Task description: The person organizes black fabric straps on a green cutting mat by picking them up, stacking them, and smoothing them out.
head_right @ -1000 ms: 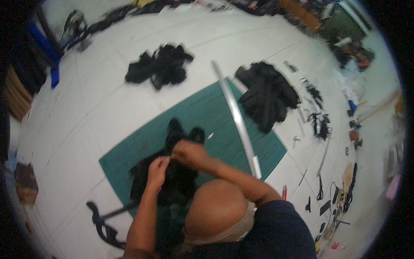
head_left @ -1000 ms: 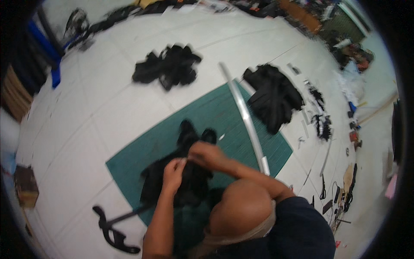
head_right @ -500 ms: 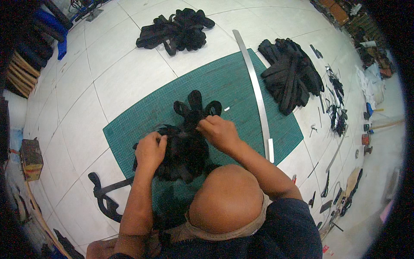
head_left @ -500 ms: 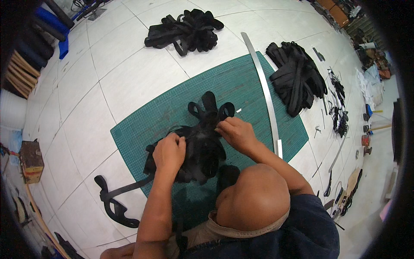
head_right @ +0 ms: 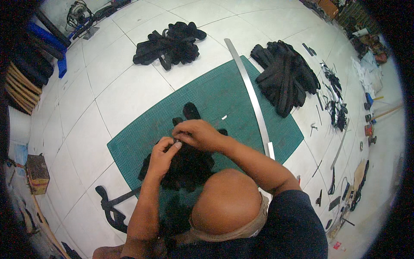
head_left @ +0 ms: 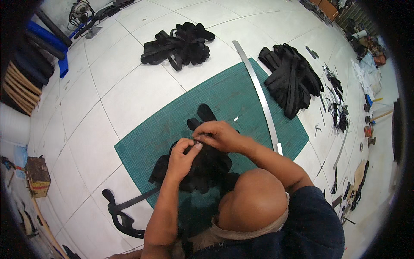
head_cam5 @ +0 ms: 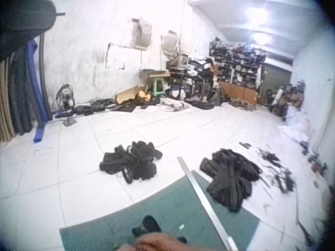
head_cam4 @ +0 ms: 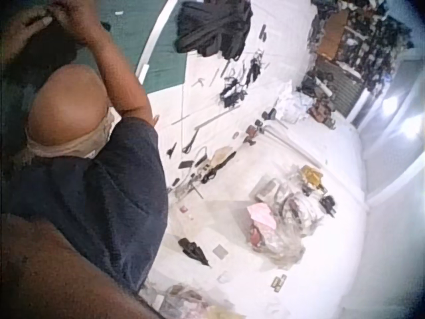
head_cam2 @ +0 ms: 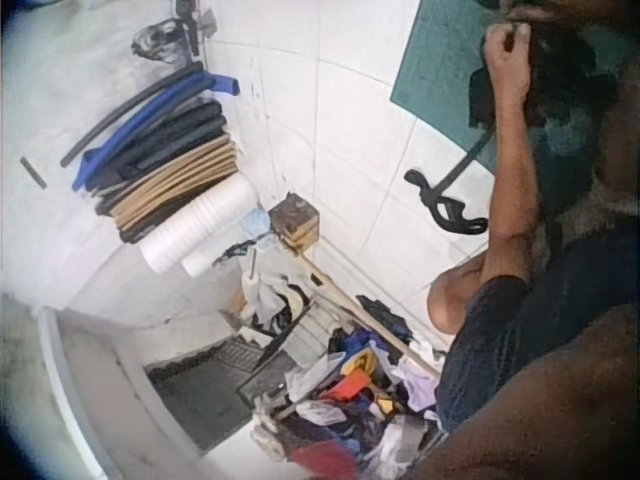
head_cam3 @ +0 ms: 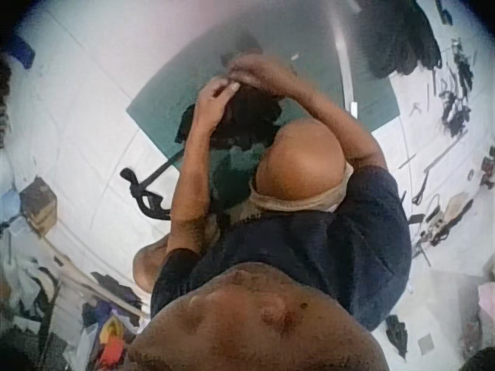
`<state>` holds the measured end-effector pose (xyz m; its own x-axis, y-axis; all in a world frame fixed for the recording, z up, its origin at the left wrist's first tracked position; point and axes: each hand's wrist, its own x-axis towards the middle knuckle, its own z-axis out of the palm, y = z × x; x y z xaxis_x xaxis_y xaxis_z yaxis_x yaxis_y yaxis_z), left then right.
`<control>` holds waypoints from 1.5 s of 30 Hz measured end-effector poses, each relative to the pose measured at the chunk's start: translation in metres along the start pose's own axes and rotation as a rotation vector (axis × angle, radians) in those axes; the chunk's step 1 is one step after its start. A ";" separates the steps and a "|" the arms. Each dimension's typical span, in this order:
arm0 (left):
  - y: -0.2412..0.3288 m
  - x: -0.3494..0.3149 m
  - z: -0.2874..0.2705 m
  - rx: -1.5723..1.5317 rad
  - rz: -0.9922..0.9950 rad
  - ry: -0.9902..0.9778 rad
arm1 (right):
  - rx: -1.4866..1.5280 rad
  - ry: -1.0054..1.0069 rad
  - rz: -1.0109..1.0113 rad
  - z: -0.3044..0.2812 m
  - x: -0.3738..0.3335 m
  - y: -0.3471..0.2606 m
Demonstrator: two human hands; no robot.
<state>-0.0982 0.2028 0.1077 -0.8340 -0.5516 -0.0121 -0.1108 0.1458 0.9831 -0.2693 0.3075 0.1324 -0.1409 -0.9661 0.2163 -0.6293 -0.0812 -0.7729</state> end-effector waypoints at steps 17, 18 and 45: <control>-0.013 -0.006 0.020 0.514 0.090 0.196 | -0.422 -0.019 0.329 0.047 -0.019 0.010; -0.015 -0.007 0.019 0.394 -0.026 0.139 | -0.419 -0.026 0.327 0.046 -0.017 0.007; 0.055 0.024 -0.059 0.331 -0.219 -0.369 | 0.359 -0.300 0.526 0.020 -0.008 -0.031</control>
<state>-0.0921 0.1494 0.1727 -0.9000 -0.2816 -0.3327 -0.4183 0.3437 0.8408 -0.2334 0.3124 0.1424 -0.1079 -0.9210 -0.3744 -0.2366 0.3895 -0.8901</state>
